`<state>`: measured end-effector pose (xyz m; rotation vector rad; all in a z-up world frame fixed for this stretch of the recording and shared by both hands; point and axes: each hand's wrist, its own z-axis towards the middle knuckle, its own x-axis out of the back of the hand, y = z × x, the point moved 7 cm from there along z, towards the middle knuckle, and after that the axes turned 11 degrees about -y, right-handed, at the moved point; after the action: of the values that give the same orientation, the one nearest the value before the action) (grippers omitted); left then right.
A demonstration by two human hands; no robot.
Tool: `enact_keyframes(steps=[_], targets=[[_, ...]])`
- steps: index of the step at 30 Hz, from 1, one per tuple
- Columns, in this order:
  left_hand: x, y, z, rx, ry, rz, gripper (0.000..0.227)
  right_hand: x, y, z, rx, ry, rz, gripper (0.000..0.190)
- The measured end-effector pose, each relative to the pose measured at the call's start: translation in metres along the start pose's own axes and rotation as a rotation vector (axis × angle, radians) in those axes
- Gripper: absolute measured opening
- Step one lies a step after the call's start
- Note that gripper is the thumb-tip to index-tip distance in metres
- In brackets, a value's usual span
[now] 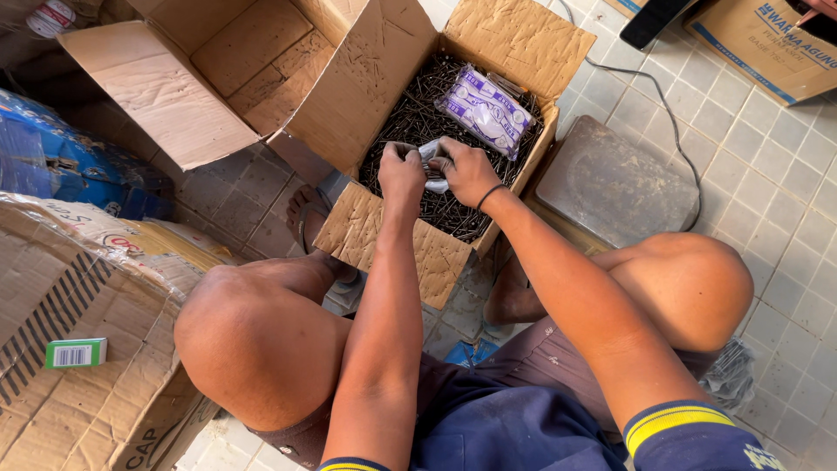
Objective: The person sorts through a large quantity of loose metal nails in a cardboard box, picking them up by hand and placing them into a small plastic cup.
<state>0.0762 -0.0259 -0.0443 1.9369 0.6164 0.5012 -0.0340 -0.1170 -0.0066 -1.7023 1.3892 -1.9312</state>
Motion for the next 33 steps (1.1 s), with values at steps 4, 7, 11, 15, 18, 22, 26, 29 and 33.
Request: enact_keyframes(steps=[4,7,11,15,18,22,26,29,33], targets=[[-0.013,0.0,-0.002,-0.062,-0.099,-0.509,0.014,0.006,0.011,0.0,-0.035,0.06,0.093,0.019],[-0.015,0.001,-0.002,-0.092,-0.115,-0.64,0.017,0.012,0.021,0.003,-0.078,0.098,0.129,0.017],[-0.009,0.006,-0.001,-0.122,-0.094,-0.5,0.017,0.013,0.017,0.002,-0.009,-0.012,0.076,0.017],[-0.009,0.013,-0.004,-0.145,-0.133,-0.091,0.005,0.005,0.011,0.008,0.073,-0.128,-0.213,0.016],[-0.003,0.017,-0.001,-0.17,-0.154,0.052,0.007,0.002,0.015,0.014,0.11,-0.116,-0.404,0.008],[-0.002,0.017,-0.002,-0.174,-0.192,0.098,0.008,-0.003,0.02,0.022,0.077,-0.107,-0.422,0.013],[0.005,0.023,0.003,-0.22,-0.217,0.189,0.006,-0.01,0.022,0.033,0.084,-0.079,-0.341,0.01],[0.007,0.022,0.002,-0.213,-0.22,0.171,0.007,-0.015,0.022,0.034,0.137,-0.014,-0.359,0.005],[0.018,0.02,-0.012,-0.148,-0.139,-0.032,0.053,-0.016,0.03,0.036,0.151,0.153,-0.354,0.005]])
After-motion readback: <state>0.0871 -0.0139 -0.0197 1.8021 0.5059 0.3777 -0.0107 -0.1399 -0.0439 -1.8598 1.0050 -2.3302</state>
